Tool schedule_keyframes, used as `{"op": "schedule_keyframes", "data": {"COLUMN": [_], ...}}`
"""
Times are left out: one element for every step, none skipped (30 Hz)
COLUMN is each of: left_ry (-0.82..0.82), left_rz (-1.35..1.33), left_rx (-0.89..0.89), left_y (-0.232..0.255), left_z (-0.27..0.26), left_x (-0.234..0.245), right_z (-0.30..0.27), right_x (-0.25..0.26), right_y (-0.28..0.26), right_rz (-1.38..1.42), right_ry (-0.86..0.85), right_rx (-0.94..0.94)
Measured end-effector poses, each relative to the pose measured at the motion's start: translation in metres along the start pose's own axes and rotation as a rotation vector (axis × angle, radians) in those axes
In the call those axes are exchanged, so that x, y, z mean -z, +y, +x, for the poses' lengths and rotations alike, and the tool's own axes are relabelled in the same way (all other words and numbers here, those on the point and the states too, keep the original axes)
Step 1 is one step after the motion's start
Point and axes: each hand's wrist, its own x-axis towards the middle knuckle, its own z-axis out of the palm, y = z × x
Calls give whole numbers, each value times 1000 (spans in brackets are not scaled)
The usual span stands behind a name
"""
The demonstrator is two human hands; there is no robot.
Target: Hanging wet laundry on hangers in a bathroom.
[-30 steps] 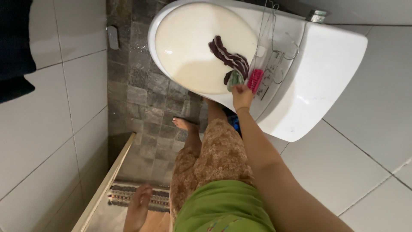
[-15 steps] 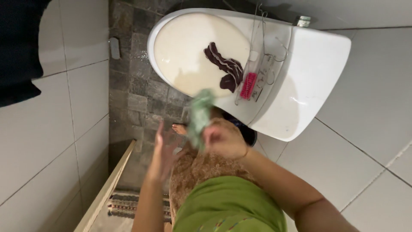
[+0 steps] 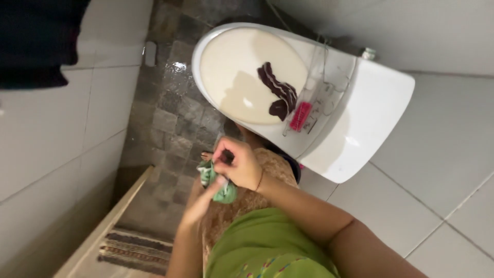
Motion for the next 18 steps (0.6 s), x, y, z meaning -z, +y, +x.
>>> {"op": "schedule_keyframes", "data": {"left_ry": [-34,-65,-45,32,109,128,234,342,366,473,582,612,721,830,861,868,876,910], "left_rz": [98,196,169,146,122,94,195,297,264,474,687,655,775,898,869,931,991,959], "left_rx": [-53,-106,-119,-89,-57,-69,-138,-201,-209,-328,-435,-431,-488,-538,-528,-559,-587,-574], "left_y": [-8,-16,-24,-33,-42,-42,-40,-39,-29,-18,-7,-2,2,6,7,7,8,2], "left_z": [-8,-17,-21,-26,-31,-39,-46,-53,-61,-69,-78,-85,-94,-103,-111,-121,-131,-140], "left_x": [11,24,33,43,53,56,60,64,59,55,53,57,63,69,80,93,106,115], "right_z": [0,-1,-5,-11,-16,-18,-18,-19,-21,-23,-26,-30,-35,-41,-43,-44,-45,-46], "right_x": [-9,-19,-31,-43,-55,-68,-81,-95,-108,-120,-134,-146,-158,-171,-175,-180,-186,-194], "right_y": [14,28,38,48,58,52,45,39,33,27,22,22,22,22,24,26,27,20], "right_rz": [-7,-15,-25,115,251,238,389,539,519,767,1012,988,914,841,817,857,890,859], "right_ry": [-30,-60,-94,-129,-162,-196,-247,-295,-331,-430,-519,-549,-526,-505,-535,-591,-645,-674], "right_rx": [-21,-43,-41,-161,-285,-287,-363,-444,-453,-605,-769,-792,-790,-784,-803,-908,-1018,-1041]}}
